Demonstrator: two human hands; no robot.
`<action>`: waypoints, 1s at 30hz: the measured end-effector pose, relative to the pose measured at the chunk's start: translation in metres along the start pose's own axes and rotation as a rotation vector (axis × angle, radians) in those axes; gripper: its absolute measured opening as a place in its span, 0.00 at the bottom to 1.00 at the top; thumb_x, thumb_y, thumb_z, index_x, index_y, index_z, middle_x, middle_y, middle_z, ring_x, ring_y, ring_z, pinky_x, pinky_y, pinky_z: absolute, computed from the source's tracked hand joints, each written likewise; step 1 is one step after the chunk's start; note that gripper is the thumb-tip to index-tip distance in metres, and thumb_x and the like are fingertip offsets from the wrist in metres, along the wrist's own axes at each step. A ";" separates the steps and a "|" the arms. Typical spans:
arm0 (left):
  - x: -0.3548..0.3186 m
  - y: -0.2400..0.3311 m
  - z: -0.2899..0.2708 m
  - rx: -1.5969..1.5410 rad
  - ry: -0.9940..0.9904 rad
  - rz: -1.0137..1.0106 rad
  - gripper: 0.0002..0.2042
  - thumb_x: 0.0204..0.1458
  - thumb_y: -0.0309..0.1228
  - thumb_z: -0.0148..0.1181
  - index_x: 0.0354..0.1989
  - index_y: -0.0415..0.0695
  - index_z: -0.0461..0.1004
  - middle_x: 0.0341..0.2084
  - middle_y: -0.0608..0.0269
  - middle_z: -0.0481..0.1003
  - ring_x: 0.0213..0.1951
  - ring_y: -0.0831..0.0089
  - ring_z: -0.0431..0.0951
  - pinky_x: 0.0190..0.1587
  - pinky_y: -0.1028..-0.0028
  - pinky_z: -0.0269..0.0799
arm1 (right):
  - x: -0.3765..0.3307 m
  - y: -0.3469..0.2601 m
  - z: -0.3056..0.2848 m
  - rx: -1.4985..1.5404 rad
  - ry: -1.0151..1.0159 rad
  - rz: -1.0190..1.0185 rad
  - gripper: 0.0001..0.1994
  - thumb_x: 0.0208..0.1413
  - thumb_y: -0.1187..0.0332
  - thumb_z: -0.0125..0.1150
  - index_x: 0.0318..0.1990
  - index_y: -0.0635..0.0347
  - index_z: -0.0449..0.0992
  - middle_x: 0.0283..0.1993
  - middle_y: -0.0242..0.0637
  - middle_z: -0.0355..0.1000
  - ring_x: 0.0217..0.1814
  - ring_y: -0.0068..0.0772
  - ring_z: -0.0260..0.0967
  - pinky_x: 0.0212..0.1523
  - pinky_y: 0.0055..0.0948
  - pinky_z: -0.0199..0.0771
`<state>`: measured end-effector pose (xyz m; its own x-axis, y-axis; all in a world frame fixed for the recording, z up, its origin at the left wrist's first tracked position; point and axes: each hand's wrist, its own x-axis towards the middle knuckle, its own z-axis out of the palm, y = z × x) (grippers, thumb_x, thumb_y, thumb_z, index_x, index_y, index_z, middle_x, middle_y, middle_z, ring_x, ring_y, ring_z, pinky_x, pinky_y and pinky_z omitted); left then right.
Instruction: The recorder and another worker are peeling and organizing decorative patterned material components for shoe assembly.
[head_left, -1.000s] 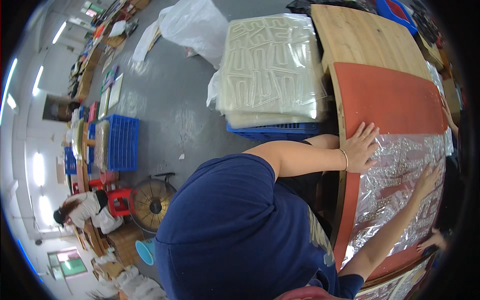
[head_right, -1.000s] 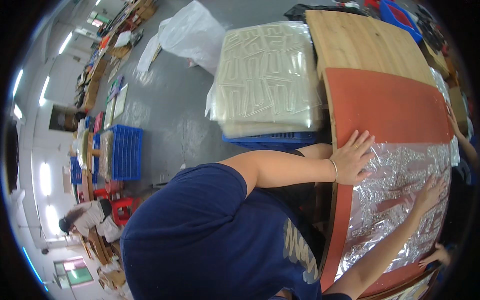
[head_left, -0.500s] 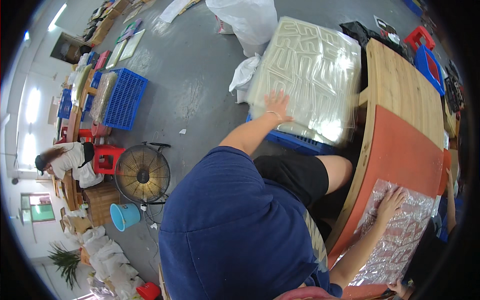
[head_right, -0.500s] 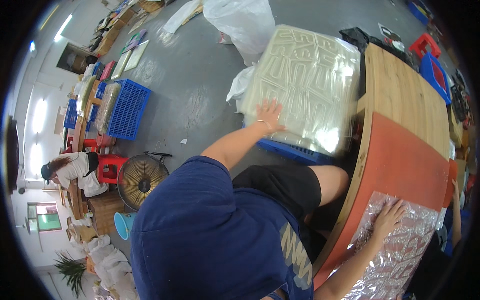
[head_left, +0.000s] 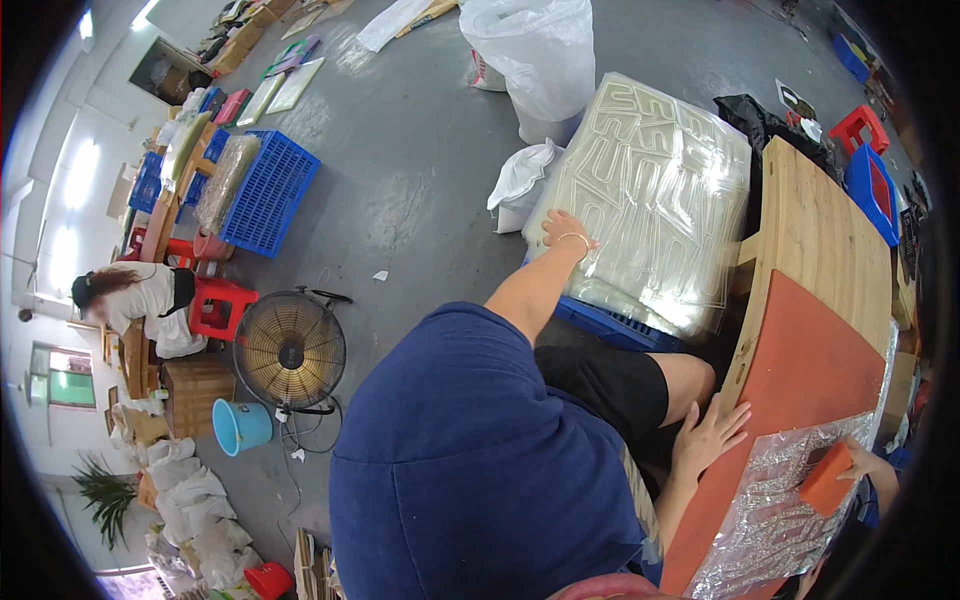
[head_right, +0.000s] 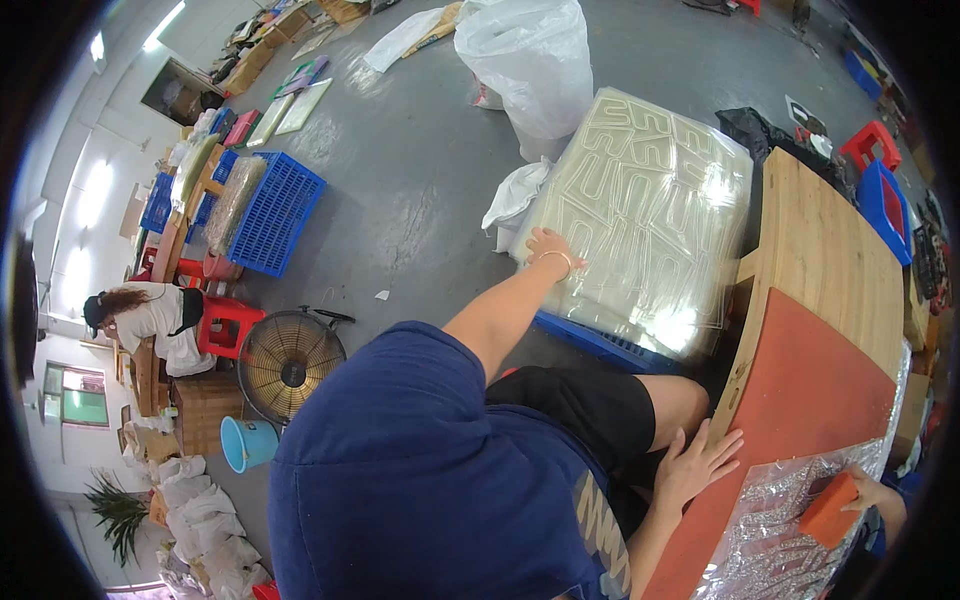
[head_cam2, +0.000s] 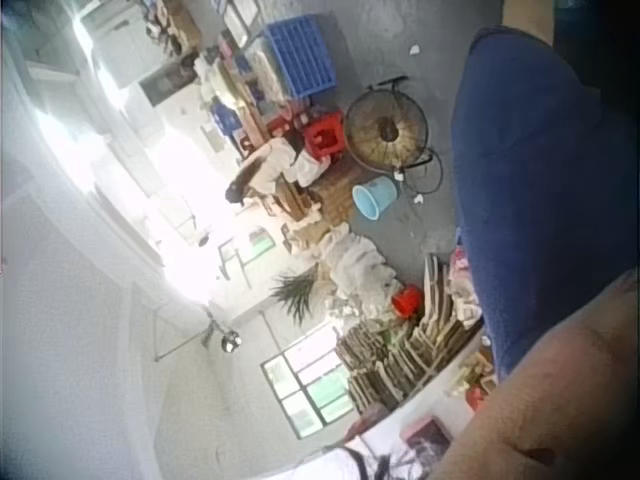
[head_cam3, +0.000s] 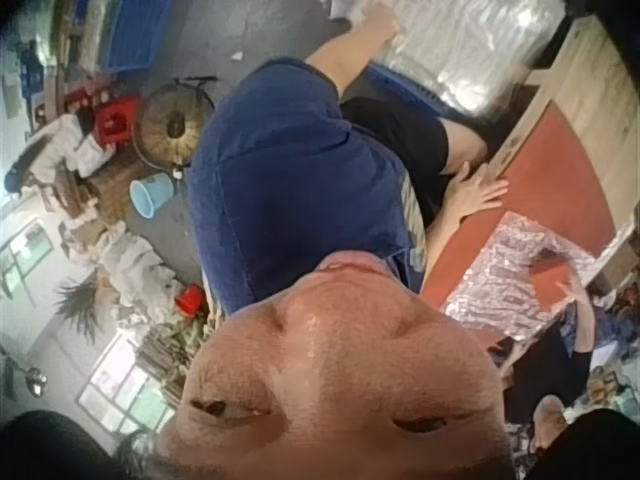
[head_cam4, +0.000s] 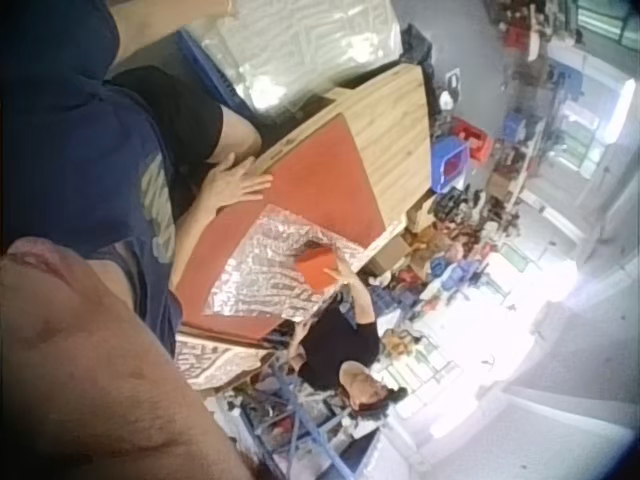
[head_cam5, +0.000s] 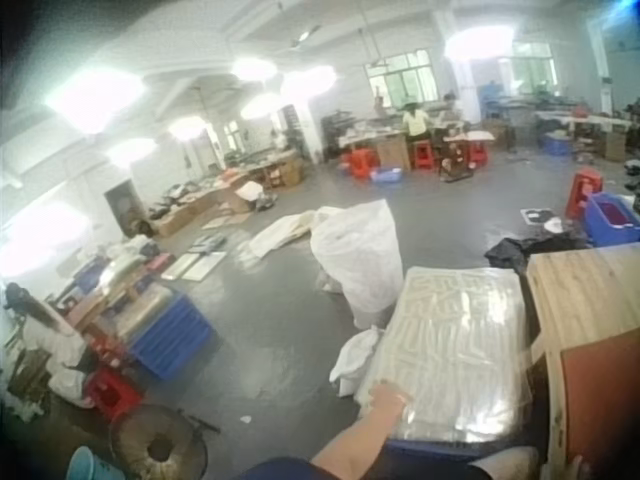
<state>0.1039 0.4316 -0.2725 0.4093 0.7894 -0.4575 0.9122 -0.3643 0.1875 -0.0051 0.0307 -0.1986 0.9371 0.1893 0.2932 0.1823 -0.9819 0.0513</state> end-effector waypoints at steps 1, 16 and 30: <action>0.002 -0.001 -0.002 0.003 0.001 -0.004 0.50 0.31 0.53 0.73 0.59 0.35 0.54 0.57 0.56 0.54 0.58 0.57 0.59 0.56 0.59 0.64 | -0.001 -0.008 -0.006 -0.059 0.025 -0.067 0.24 0.58 0.54 0.51 0.57 0.58 0.66 0.70 0.54 0.42 0.72 0.53 0.39 0.66 0.55 0.41; 0.032 -0.031 0.008 -0.168 0.172 -0.010 0.36 0.37 0.47 0.70 0.51 0.39 0.63 0.50 0.50 0.63 0.51 0.54 0.69 0.52 0.63 0.69 | 0.000 -0.016 -0.010 -0.091 0.024 -0.026 0.18 0.53 0.64 0.54 0.51 0.59 0.71 0.68 0.56 0.44 0.72 0.53 0.40 0.67 0.50 0.42; 0.046 -0.051 -0.016 -0.169 -0.236 0.203 0.15 0.43 0.32 0.64 0.38 0.34 0.76 0.38 0.46 0.77 0.40 0.55 0.79 0.39 0.60 0.76 | 0.075 -0.103 -0.207 1.556 -0.293 -0.431 0.33 0.54 0.57 0.57 0.62 0.70 0.56 0.66 0.52 0.53 0.69 0.42 0.51 0.67 0.36 0.47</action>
<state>0.0771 0.4946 -0.2892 0.5846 0.5661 -0.5812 0.8113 -0.3994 0.4270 -0.0150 0.1449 0.0155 0.7288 0.6036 0.3232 0.3656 0.0561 -0.9291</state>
